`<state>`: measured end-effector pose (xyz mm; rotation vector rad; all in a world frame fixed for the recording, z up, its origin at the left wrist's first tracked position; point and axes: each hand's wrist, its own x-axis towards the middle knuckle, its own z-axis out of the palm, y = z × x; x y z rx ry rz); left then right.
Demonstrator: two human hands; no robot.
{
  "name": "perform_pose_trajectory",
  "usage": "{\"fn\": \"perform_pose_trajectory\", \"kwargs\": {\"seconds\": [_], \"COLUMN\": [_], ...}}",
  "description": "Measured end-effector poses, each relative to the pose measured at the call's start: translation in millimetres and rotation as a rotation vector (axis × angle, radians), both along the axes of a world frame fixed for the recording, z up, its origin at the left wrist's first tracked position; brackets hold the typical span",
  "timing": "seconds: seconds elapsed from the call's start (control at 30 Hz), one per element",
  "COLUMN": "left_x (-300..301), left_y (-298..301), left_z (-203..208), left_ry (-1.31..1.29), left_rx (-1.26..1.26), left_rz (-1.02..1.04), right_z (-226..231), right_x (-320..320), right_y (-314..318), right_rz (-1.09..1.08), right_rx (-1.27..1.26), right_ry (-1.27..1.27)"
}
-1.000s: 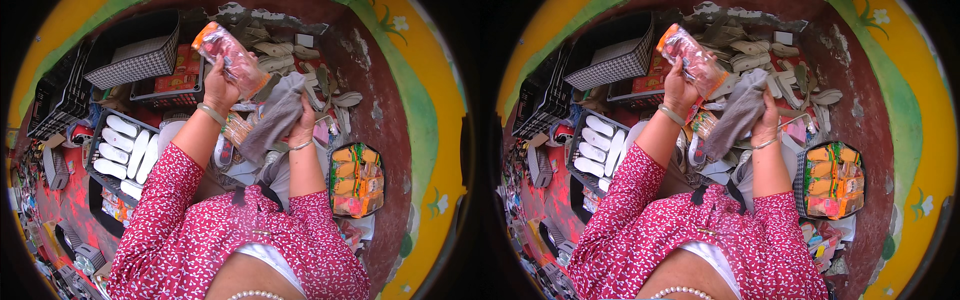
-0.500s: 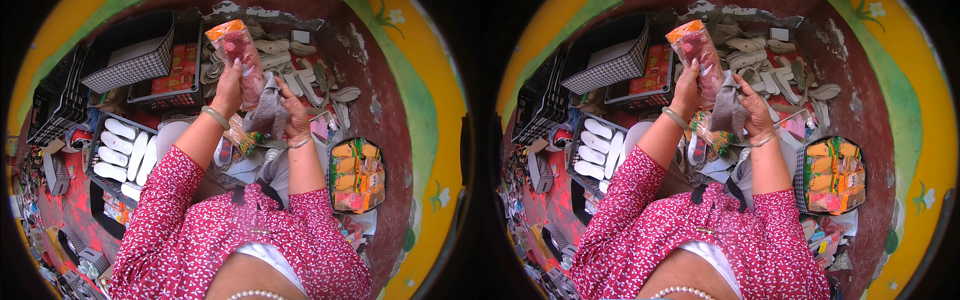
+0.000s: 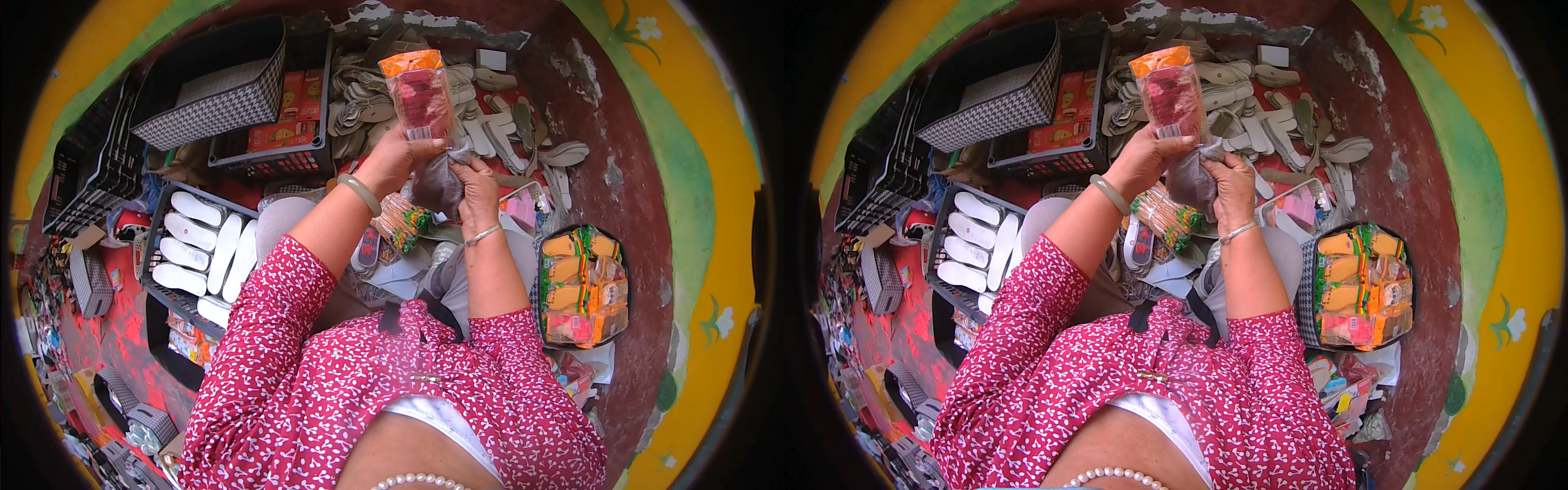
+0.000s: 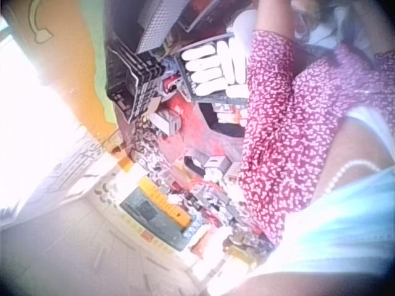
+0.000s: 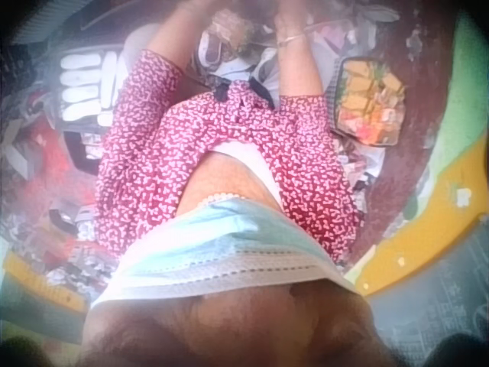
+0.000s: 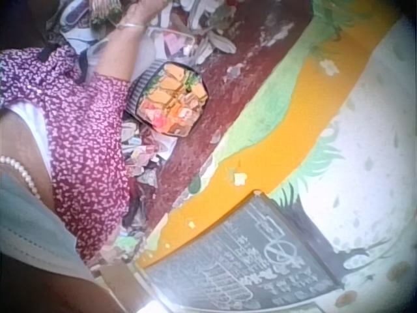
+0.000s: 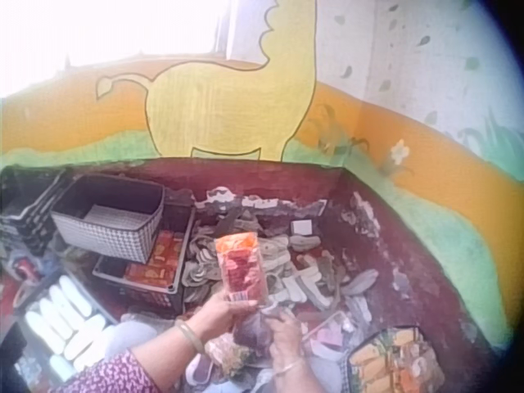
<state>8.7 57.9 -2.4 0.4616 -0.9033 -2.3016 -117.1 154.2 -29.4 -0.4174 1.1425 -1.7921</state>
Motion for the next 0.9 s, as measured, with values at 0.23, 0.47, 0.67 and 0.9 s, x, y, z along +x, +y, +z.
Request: {"fn": "perform_pose_trajectory", "kwargs": {"seconds": [0.23,0.47,0.67,0.9], "left_x": [-2.0,4.0,11.7,-2.0], "left_y": [-2.5,-5.6,-11.8,4.2], "left_z": [-5.9,-0.4,9.2,-11.5], "left_ry": [0.031,-0.048,-0.129,-0.291], "left_rx": [0.116,0.075,0.045,-0.401], "left_rz": [0.015,0.092,0.07,-0.07], "right_z": [3.2,11.6,24.2,24.3], "right_x": [6.0,-3.7,-18.1,-8.6], "right_y": [-2.5,1.1,5.6,6.6], "right_rz": [-0.12,0.003,0.027,0.294], "right_rx": [-0.045,-0.085,-0.129,-0.029], "right_ry": [-0.051,-0.114,-0.1,-0.016]}}
